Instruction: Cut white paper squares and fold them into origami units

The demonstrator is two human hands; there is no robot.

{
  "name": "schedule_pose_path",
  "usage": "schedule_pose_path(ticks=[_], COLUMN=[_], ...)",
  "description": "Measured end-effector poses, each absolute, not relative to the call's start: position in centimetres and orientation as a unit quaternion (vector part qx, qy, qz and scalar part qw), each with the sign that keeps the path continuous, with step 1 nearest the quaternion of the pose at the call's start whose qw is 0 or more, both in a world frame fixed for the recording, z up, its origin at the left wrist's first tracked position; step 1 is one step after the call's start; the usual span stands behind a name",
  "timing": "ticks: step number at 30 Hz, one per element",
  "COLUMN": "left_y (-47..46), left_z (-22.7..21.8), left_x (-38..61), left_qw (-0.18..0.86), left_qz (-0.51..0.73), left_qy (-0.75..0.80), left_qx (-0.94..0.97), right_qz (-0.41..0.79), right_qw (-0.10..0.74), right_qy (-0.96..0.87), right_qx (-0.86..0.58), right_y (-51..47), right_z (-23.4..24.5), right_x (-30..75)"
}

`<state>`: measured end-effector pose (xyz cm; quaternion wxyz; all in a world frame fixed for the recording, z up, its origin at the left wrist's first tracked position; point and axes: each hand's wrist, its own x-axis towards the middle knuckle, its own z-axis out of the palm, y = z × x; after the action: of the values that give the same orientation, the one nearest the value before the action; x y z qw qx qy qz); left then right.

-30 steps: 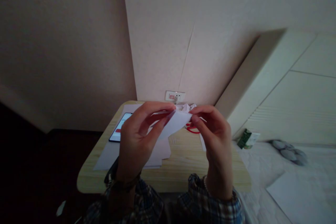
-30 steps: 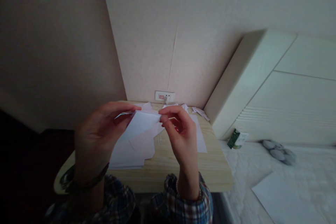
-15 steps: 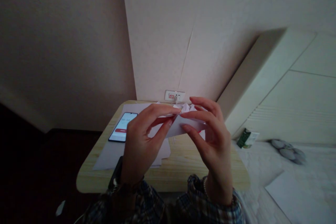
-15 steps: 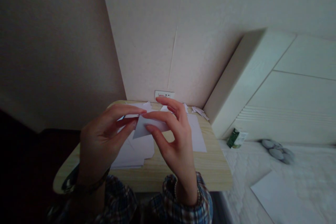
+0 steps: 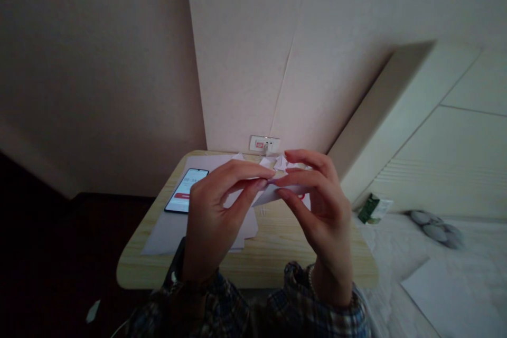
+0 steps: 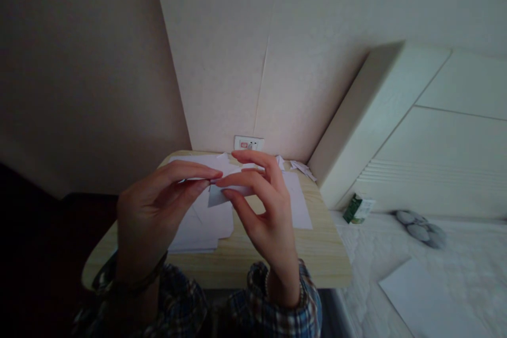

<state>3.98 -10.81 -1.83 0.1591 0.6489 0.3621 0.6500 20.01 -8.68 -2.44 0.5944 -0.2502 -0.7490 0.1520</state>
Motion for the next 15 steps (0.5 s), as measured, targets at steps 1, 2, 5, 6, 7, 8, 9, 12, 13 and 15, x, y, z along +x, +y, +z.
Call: schedule_pose_path(ticks=[1,2,5,6,7,8,9,12,13,15], left_y=[-10.8,-10.7,-10.7,-10.7,-10.8,-10.8,-10.9,-10.9,-10.8,-10.6], left_z=[-1.8,-1.9,-1.9,-2.0,-2.0,-2.0,-2.1,-2.2,-2.2,-2.4], left_x=[4.0,4.0,3.9,3.9,3.8,3.8,3.8,3.9,3.9,3.9], left_qw=[0.16,0.161,0.158,0.156,0.154,0.152,0.151,0.157,0.16,0.166], left_qz=[0.651,0.651,0.654,0.656,0.659,0.662,0.666,0.687,0.694,0.701], left_qy=[0.366,0.368,0.373,0.374,0.376,0.378,0.378,0.38,0.381,0.381], left_qx=[0.646,0.644,0.639,0.636,0.633,0.629,0.624,0.599,0.589,0.579], right_qz=[0.156,0.16,0.167,0.168,0.168,0.167,0.166,0.153,0.146,0.135], right_qw=[0.592,0.589,0.579,0.575,0.569,0.563,0.555,0.529,0.523,0.52], right_qy=[-0.75,-0.752,-0.757,-0.761,-0.764,-0.769,-0.774,-0.793,-0.797,-0.798], right_qx=[-0.251,-0.251,-0.252,-0.251,-0.252,-0.253,-0.254,-0.261,-0.266,-0.273], right_y=[-8.7,-8.8,-8.8,-8.8,-8.8,-8.8,-8.7,-8.4,-8.3,-8.0], right_z=[-2.4,-2.5,-2.4,-2.4,-2.4,-2.4,-2.3,-2.4,-2.4,-2.6], right_x=[20.0,20.0,19.9,19.9,20.0,20.0,20.2,20.7,20.9,21.2])
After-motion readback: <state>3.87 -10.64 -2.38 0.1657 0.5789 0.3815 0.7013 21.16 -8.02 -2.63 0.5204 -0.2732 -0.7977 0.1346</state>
